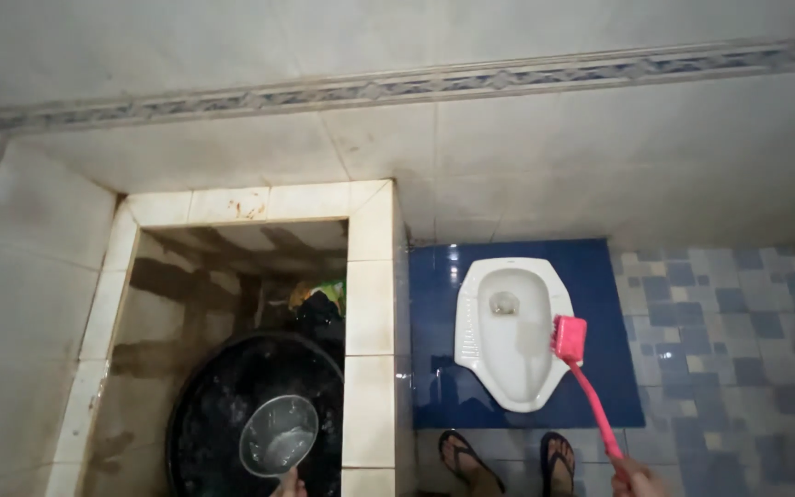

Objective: Cleaning a squat toilet using a brush and pouring water from a dipper.

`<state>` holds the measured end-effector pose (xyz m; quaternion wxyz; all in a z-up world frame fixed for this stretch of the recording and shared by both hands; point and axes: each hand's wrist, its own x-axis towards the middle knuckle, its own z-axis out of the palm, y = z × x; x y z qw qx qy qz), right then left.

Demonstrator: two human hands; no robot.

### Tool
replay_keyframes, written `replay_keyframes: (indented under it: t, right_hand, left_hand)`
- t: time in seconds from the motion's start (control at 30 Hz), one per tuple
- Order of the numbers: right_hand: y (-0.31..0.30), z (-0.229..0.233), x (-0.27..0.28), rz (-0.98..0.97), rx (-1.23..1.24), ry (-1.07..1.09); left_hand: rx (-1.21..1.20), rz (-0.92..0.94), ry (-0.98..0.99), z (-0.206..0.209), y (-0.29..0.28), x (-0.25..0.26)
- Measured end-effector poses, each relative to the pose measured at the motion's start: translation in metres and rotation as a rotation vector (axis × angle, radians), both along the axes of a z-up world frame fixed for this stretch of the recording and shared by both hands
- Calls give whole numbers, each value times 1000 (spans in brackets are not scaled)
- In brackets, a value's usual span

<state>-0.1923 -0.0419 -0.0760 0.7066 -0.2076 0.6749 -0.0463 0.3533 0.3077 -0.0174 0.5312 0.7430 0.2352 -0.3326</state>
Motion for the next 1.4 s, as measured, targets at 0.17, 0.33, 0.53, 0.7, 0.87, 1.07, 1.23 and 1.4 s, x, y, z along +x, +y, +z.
replay_keyframes:
  t: [0.17,0.33,0.53,0.7,0.87,1.07,1.23,1.4]
  right_hand:
    - [-77,52,-54,-100,-33,-164]
    - [-91,65,-62,-86,-72,-195]
    - [-125,103,-95,-22,-120,-115]
    - [-168,104,-132,91,-127,-78]
    - [-197,70,-141,376,-234,93]
    - [-198,29,-89,526,-246,-30]
    - [-185,26,-35,709,-251,65]
    - [-184,10,0,798,-90,100]
  left_hand:
    - [-184,-95,-149,35,9,-24]
    - [-371,-96,-312,117,-29,-88]
    - [-362,-107,-175,216,-135,-177]
    - [-148,-228,-68,230,-226,-263]
    - [-127,-311,27,164,-280,-324]
    - [128,-422,133,109,-315,-358]
    - [176,-456,176,76,-311,-362]
    - [145,-405,164,24,-292,-346]
